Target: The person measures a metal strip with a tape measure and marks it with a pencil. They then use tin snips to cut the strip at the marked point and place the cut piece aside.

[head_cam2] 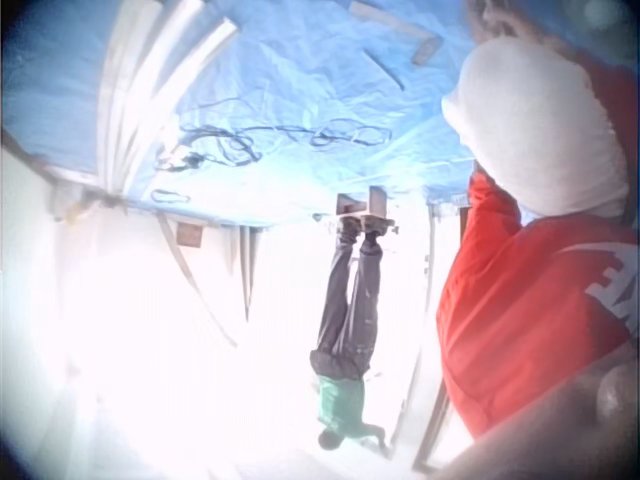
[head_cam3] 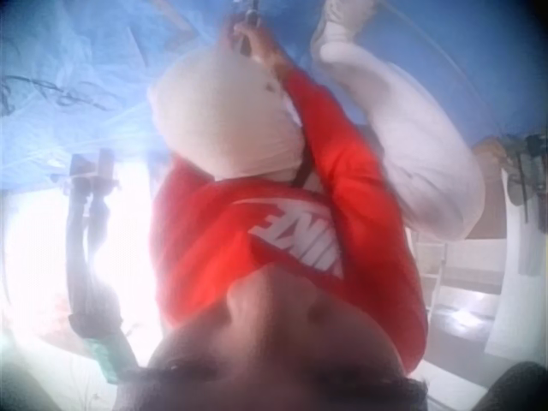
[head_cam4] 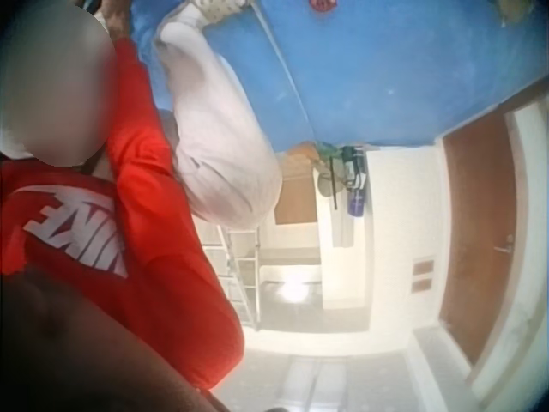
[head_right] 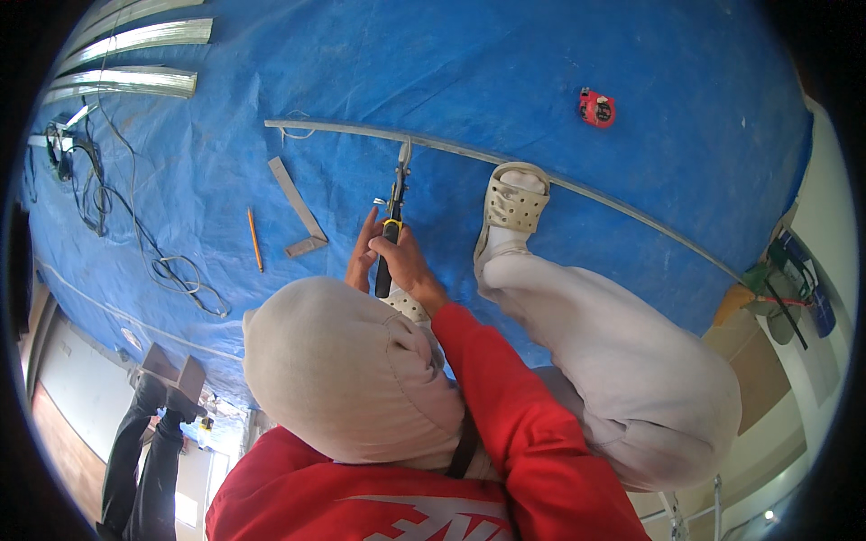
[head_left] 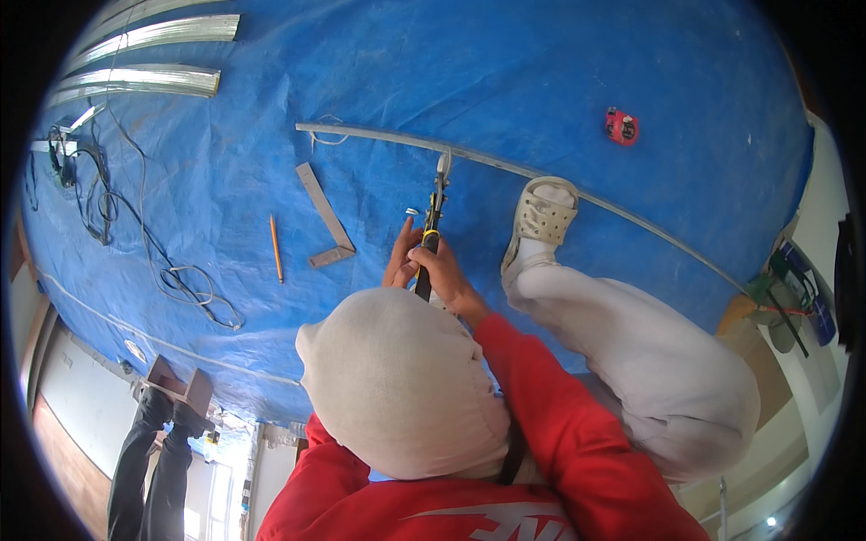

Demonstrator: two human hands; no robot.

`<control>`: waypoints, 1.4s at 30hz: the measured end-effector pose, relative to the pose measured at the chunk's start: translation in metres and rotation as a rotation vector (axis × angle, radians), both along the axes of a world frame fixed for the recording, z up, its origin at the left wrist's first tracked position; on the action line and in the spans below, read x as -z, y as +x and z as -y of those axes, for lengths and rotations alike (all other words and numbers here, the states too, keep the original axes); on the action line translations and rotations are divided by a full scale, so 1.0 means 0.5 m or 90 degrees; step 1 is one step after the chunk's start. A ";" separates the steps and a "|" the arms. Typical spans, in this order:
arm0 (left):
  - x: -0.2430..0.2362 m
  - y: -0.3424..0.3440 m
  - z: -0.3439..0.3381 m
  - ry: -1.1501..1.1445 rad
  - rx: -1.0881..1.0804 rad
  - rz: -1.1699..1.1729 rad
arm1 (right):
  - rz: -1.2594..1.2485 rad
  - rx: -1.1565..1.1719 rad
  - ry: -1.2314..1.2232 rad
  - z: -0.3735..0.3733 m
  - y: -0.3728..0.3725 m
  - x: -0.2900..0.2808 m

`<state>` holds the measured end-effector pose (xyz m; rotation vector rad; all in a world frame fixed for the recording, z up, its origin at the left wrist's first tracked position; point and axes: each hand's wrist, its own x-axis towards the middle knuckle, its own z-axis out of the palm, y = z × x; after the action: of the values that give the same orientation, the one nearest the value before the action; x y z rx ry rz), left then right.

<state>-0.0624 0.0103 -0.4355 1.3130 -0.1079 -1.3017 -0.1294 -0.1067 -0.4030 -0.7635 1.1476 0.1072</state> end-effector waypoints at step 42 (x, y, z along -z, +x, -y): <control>-0.016 0.092 0.002 0.013 0.160 -0.060 | -0.118 -0.100 -0.124 -0.031 0.012 0.045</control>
<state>-0.0163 0.0094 -0.4277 1.2832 -0.1994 -1.5782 -0.1233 -0.0913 -0.4257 -1.0332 1.2849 0.2023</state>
